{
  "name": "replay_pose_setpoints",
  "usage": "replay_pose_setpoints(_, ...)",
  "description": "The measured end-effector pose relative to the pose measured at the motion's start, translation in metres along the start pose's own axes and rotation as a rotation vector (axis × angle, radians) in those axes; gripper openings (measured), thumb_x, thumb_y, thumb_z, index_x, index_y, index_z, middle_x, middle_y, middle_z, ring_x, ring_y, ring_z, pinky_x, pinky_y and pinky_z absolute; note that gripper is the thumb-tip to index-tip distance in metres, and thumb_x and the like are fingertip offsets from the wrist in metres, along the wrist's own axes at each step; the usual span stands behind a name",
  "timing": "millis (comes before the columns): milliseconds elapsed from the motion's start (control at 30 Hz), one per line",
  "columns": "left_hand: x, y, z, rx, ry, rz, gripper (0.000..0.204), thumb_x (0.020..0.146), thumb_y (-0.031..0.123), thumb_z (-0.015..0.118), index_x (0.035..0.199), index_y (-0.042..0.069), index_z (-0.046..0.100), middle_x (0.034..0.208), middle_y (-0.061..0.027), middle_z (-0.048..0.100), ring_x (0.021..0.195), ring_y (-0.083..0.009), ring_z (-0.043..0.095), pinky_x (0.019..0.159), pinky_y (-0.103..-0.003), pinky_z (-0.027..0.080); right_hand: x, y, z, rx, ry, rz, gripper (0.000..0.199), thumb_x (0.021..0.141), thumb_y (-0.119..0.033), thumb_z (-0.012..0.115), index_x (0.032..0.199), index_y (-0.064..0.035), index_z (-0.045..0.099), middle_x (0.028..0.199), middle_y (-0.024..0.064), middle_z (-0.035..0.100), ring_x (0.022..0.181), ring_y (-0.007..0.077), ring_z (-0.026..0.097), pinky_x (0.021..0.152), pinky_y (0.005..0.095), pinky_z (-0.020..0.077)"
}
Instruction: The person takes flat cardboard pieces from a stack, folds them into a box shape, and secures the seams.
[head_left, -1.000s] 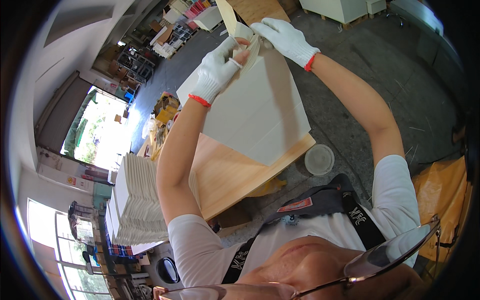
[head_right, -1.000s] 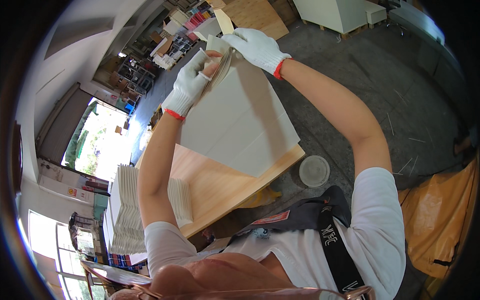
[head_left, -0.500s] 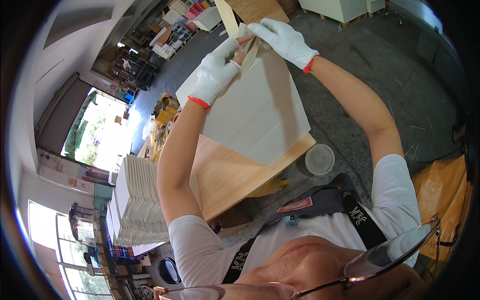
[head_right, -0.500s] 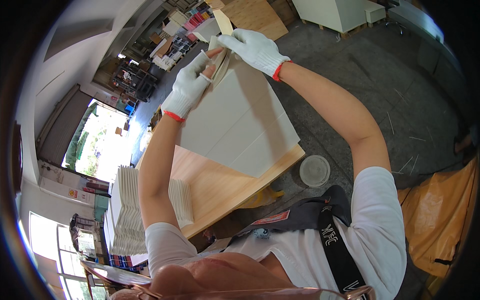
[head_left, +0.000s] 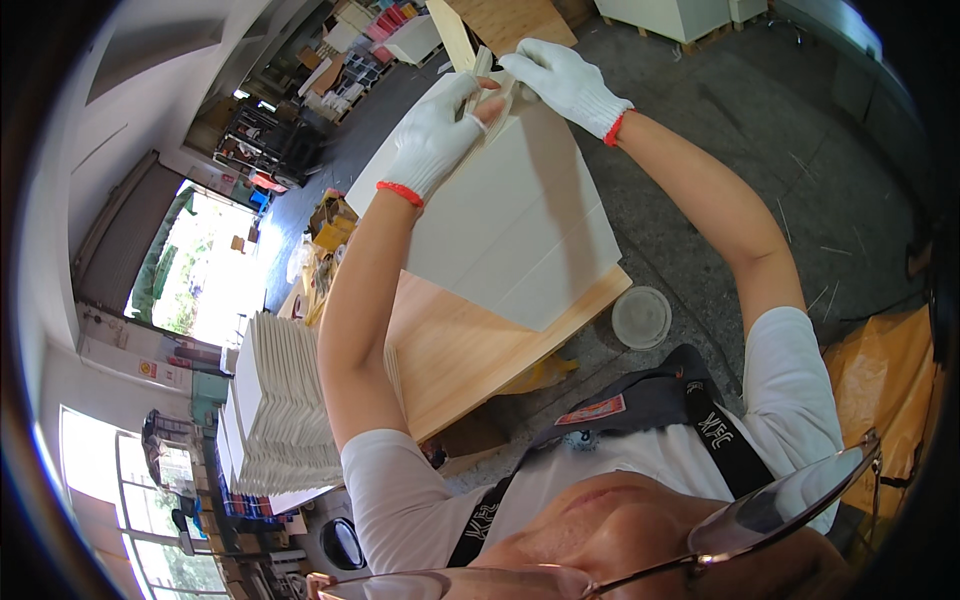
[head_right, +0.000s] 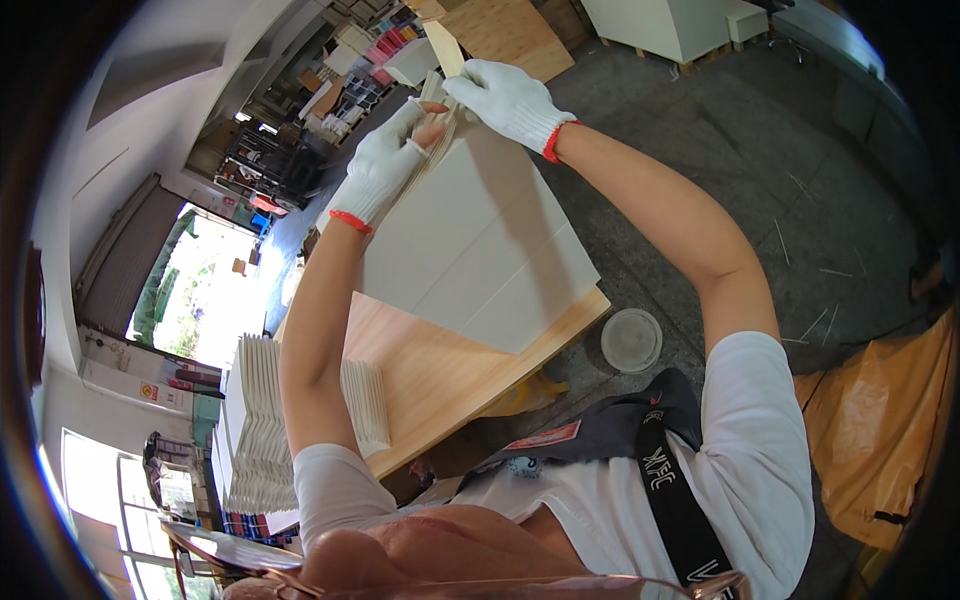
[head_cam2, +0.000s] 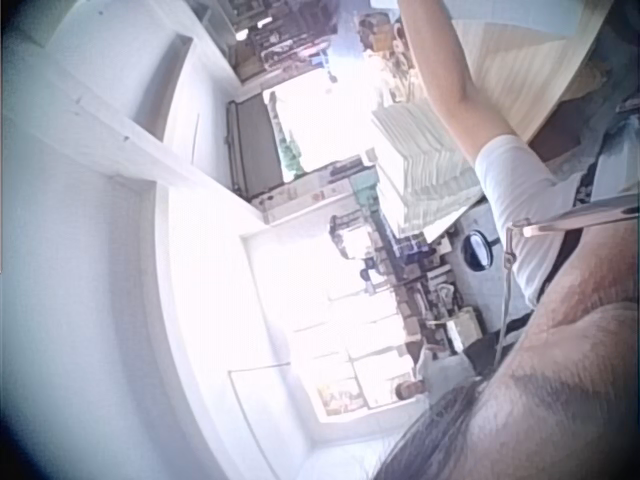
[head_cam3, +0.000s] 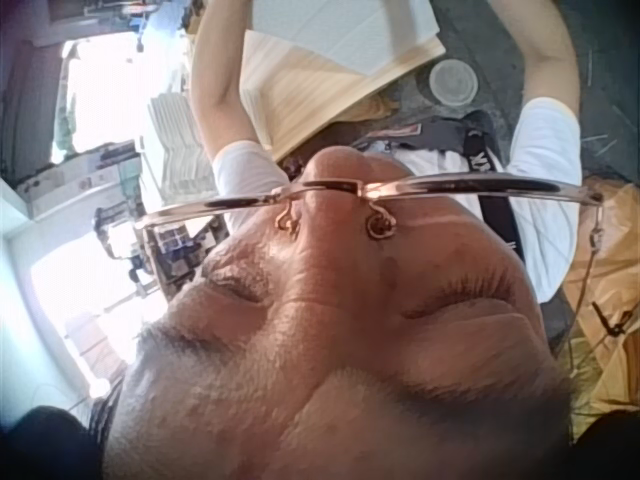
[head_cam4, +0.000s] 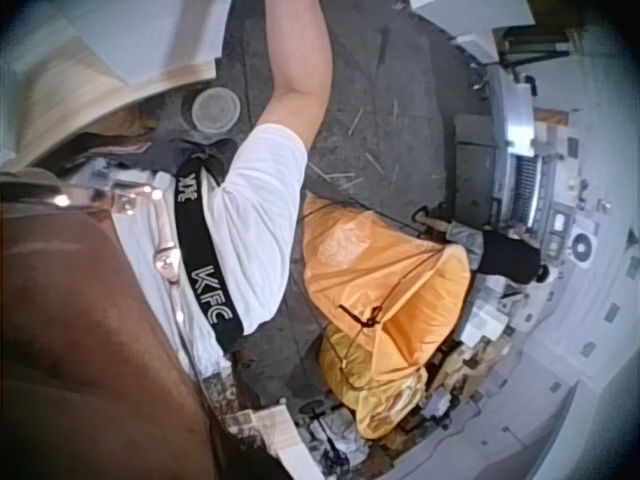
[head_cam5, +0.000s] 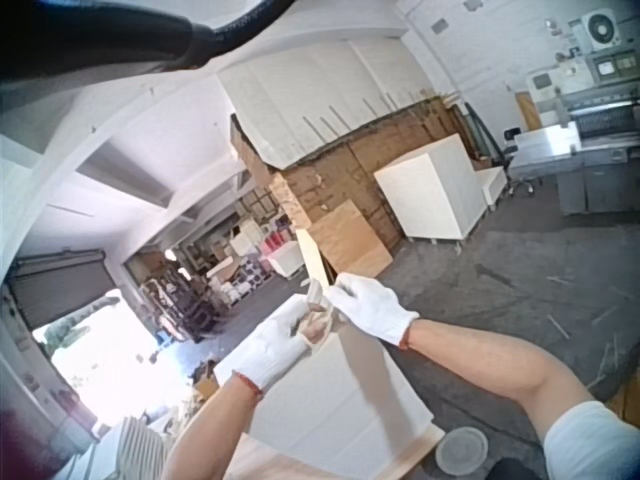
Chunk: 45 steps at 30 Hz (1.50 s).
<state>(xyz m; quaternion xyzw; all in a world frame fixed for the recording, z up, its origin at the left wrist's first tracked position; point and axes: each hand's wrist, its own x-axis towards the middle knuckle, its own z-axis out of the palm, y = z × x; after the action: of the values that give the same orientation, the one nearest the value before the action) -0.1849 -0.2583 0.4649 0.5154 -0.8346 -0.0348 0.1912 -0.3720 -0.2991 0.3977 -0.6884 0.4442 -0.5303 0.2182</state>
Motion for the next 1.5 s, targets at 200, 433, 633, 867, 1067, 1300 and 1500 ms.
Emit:
replay_pose_setpoints(200,-0.008,0.017,-0.005,-0.054,-0.123,-0.125,0.047,0.086,0.038,0.066,0.128,0.020,0.056,0.099,-0.0082,0.066,0.084,-0.0180,0.062,0.079,-0.032,0.047,0.000,0.001,0.000,0.024,-0.006,0.027,0.048,0.089,-0.053,0.047,0.098,-0.0086,0.063,0.083,0.0083,0.065,0.081,0.0271,0.063,0.072,0.0381,0.0453)
replay_pose_setpoints(433,-0.003,0.017,-0.007,-0.132,-0.156,-0.092,0.042,0.090,0.035,0.061,0.129,0.020,0.056,0.107,-0.0102,0.066,0.092,-0.0192,0.062,0.086,-0.031,0.046,0.001,0.004,-0.007,-0.065,-0.001,0.009,0.053,0.090,-0.058,0.043,0.098,-0.0093,0.064,0.085,0.0090,0.067,0.083,0.0273,0.065,0.072,0.0390,0.0461)
replay_pose_setpoints(633,-0.005,-0.001,0.003,-0.209,0.100,-0.010,0.037,0.096,0.022,0.047,0.131,0.018,0.054,0.119,-0.0149,0.063,0.113,-0.0245,0.059,0.098,-0.033,0.041,-0.009,-0.001,-0.033,-0.743,-0.119,-0.111,0.049,0.093,-0.054,0.040,0.092,-0.0108,0.063,0.071,0.0116,0.064,0.067,0.0294,0.065,0.060,0.0413,0.0480)
replay_pose_setpoints(867,-0.004,0.000,-0.001,-0.152,0.011,0.022,0.028,0.096,0.020,0.045,0.116,0.010,0.061,0.105,-0.0098,0.065,0.098,-0.0212,0.058,0.092,-0.031,0.043,0.013,-0.002,-0.024,-0.615,-0.044,-0.461,0.034,0.093,-0.042,0.045,0.096,-0.0127,0.063,0.075,0.0114,0.064,0.072,0.0313,0.063,0.065,0.0440,0.0478)
replay_pose_setpoints(1067,0.000,-0.015,0.002,-0.274,0.033,0.144,0.026,0.095,0.024,0.052,0.113,0.009,0.062,0.098,-0.0052,0.064,0.090,-0.0149,0.055,0.084,-0.029,0.045,0.001,-0.004,-0.005,-0.093,-0.029,-0.046,0.049,0.093,-0.055,0.043,0.097,-0.0104,0.063,0.084,0.0089,0.066,0.084,0.0294,0.063,0.076,0.0410,0.0456)
replay_pose_setpoints(1300,-0.004,-0.004,0.005,-0.353,-0.013,-0.017,0.033,0.083,0.018,0.072,0.113,0.010,0.061,0.080,-0.0006,0.057,0.072,-0.0096,0.052,0.065,-0.026,0.044,-0.004,0.002,0.001,0.005,0.043,-0.049,0.046,0.095,-0.052,0.043,0.086,-0.0091,0.057,0.068,0.0008,0.052,0.064,0.0137,0.047,0.066,0.0299,0.0389)
replay_pose_setpoints(1500,-0.004,-0.011,0.005,-0.230,0.051,0.071,0.030,0.088,0.021,0.064,0.116,0.011,0.060,0.083,-0.0053,0.061,0.077,-0.0159,0.057,0.073,-0.030,0.046,-0.007,-0.004,0.000,-0.009,0.039,-0.021,0.048,0.095,-0.054,0.042,0.086,-0.0094,0.057,0.069,0.0022,0.054,0.064,0.0166,0.050,0.067,0.0311,0.0401)
